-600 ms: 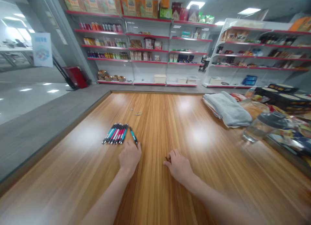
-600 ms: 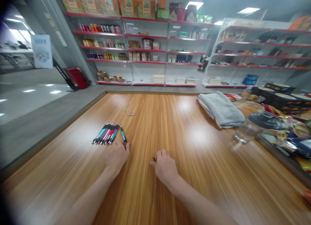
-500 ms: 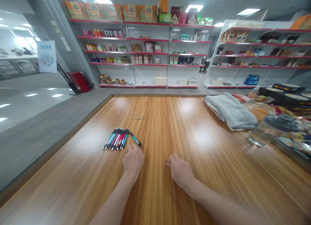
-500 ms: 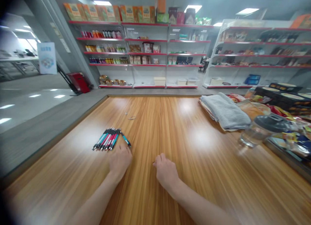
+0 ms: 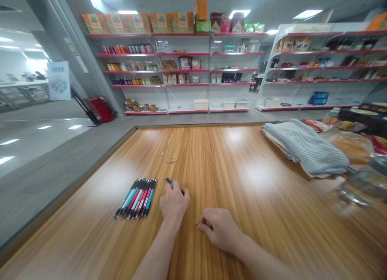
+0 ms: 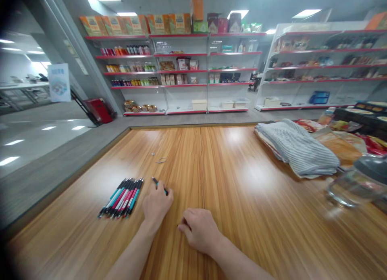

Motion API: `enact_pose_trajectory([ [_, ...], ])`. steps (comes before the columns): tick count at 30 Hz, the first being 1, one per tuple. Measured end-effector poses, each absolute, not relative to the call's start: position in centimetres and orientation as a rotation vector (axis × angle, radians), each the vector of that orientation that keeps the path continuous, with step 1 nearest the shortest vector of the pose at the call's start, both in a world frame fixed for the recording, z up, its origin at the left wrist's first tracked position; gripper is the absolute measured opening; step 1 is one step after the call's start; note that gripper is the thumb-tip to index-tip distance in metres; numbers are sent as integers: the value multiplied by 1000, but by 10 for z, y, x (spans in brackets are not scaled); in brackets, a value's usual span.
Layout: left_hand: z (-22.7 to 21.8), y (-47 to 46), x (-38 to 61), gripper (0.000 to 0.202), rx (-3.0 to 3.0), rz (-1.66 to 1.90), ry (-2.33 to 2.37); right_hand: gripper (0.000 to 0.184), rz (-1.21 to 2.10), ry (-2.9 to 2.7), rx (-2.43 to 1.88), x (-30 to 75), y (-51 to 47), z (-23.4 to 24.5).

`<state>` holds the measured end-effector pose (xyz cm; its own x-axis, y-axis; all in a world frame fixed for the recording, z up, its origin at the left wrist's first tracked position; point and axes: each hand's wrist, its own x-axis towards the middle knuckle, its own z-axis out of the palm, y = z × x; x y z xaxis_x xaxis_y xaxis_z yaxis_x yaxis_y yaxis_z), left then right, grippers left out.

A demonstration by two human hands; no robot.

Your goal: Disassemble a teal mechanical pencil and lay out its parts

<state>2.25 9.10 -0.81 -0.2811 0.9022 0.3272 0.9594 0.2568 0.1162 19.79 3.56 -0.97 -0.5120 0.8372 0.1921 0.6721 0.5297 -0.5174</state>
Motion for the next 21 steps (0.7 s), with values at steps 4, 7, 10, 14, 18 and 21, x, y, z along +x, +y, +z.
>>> enact_pose_trajectory([
  [4, -10, 90, 22, 17, -1896, -506, -2221, 15, 557, -2357, -1230, 196, 37, -8],
  [7, -10, 92, 22, 22, -1952, -599, -2236, 18, 562, -2351, -1230, 190, 38, -8],
  [10, -11, 94, 24, 30, -2044, -681, -2236, 16, 560, -2350, -1223, 186, 37, -8],
  [14, -12, 96, 25, 28, -2248, -779, -2165, 17, 565, -2365, -1174, 186, 34, -7],
  [18, -11, 94, 25, 28, -2278, -808, -2164, 18, 657, -2315, -1139, 195, 35, -3],
  [21, -9, 92, 29, 18, -2158, -772, -2233, 16, 811, -2190, -1109, 200, 45, -1],
])
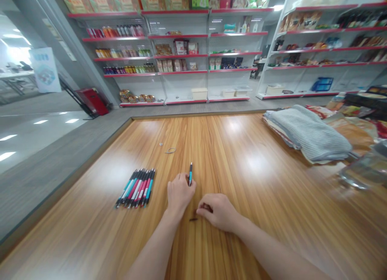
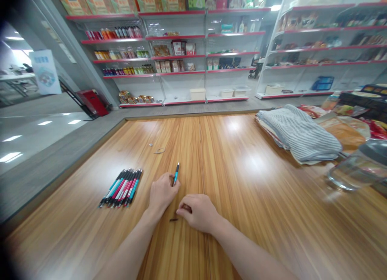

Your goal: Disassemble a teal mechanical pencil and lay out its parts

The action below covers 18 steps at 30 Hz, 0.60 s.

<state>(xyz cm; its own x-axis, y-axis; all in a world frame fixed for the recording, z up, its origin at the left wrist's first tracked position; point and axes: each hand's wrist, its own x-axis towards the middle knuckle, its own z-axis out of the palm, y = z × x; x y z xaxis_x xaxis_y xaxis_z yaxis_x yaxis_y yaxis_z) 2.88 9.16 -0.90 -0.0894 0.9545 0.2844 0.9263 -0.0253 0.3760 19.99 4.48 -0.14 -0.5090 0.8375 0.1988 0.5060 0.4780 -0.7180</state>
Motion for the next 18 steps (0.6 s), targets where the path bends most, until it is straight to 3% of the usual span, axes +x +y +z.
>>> enact_pose_trajectory([
  [4, -9, 89, 32, 17, 2006, 799, 2172, 28, 907, -1693, -1279, 200, 68, -4],
  [8, -7, 89, 27, 17, 1945, 982, 1812, 31, 921, -1481, -1301, 199, 80, -7],
  [12, -2, 88, 18, 20, 1839, 1036, 1330, 63, 1110, -1367, -1162, 206, 79, -7],
  [14, 2, 88, 16, 22, 1791, 1049, 1211, 58, 1164, -1306, -1136, 212, 79, -6],
  [18, 8, 90, 13, 22, 1682, 1091, 1123, 33, 1164, -1354, -1149, 222, 80, -5],
])
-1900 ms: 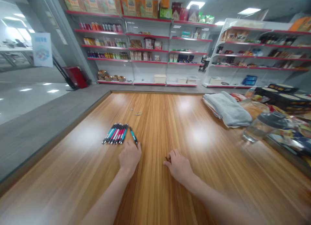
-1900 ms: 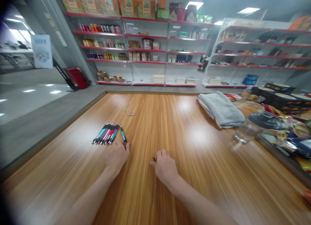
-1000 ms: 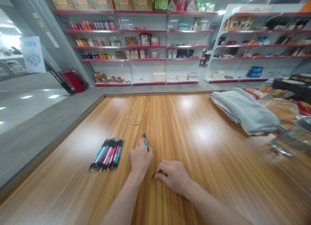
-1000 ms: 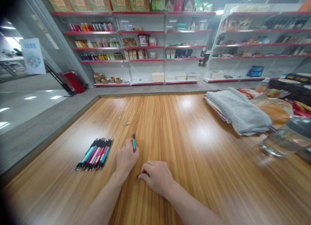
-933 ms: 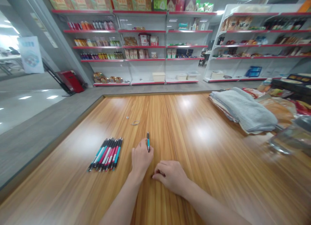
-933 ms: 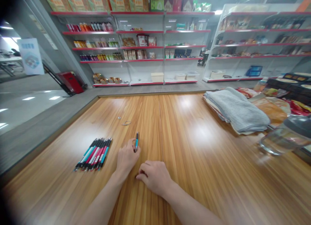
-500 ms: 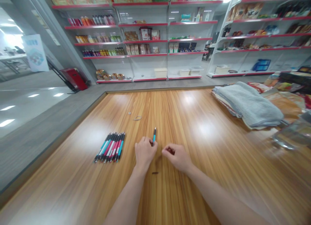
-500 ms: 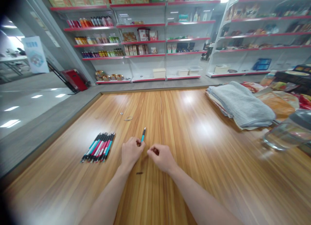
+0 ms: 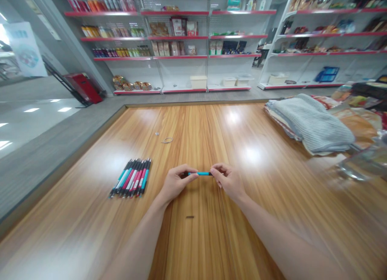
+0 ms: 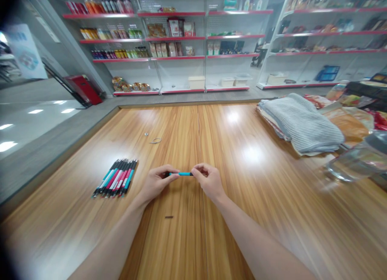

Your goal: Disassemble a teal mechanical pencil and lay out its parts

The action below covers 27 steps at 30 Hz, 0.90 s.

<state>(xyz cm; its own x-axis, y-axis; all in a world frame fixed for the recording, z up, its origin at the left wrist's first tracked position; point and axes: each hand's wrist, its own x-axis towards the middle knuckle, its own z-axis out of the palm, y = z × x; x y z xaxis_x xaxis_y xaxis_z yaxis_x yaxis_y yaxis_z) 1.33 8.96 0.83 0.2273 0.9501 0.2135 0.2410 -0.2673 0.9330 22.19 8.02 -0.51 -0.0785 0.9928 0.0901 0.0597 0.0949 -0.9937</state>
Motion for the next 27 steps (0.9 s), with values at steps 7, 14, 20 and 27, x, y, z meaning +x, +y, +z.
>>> enact_pose_trajectory([
  [7, 5, 99, 11, 25, 1201, 1277, 1042, 34, 950, -1738, -1225, 223, 77, -1],
  [14, 2, 100, 11, 29, 946, 1151, 792, 50, 931, -1881, -1241, 222, 76, -4],
  [20, 0, 100, 16, 26, 939, 1156, 831, 51, 950, -1946, -1206, 221, 75, -2],
  [27, -8, 96, 27, 34, 1057, 1041, 825, 39, 890, -2094, -1227, 222, 74, -2],
])
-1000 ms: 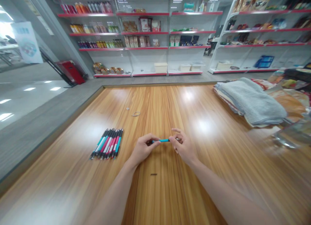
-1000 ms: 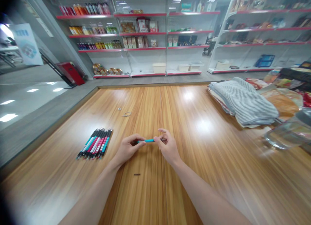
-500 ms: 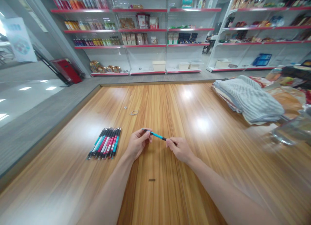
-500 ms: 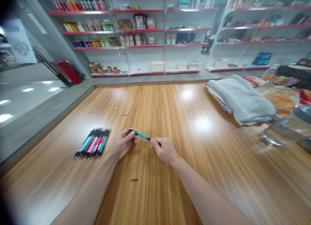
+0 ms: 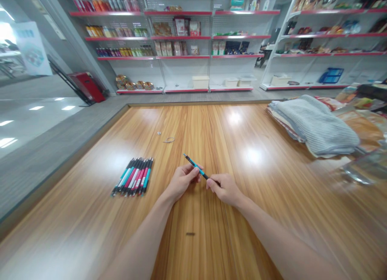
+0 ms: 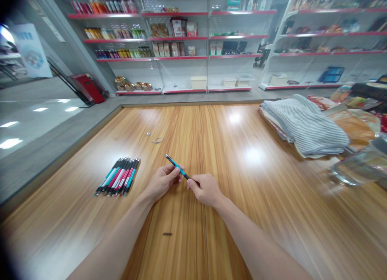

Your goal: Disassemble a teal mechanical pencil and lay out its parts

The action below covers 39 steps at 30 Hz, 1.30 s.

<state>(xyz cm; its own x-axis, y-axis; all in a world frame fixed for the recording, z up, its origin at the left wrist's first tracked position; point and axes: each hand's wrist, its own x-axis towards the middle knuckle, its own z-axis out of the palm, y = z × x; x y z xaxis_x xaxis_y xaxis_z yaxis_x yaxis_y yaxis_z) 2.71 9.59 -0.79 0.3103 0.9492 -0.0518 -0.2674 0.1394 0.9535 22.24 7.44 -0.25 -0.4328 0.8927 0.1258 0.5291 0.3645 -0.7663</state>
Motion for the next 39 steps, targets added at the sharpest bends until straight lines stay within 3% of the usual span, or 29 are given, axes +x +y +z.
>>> enact_pose_trajectory([
  [10, -14, 98, 32, 32, 1034, 1147, 905, 38, 929, -2065, -1216, 221, 75, -3],
  [24, -8, 93, 50, 33, 849, 1300, 828, 38, 700, -1955, -1207, 205, 62, -2],
  [31, 5, 88, 47, 23, 749, 1089, 527, 38, 1367, -1808, -884, 205, 65, 2],
  [39, 9, 88, 44, 21, 580, 1154, 391, 43, 1558, -1725, -823, 210, 73, -3],
])
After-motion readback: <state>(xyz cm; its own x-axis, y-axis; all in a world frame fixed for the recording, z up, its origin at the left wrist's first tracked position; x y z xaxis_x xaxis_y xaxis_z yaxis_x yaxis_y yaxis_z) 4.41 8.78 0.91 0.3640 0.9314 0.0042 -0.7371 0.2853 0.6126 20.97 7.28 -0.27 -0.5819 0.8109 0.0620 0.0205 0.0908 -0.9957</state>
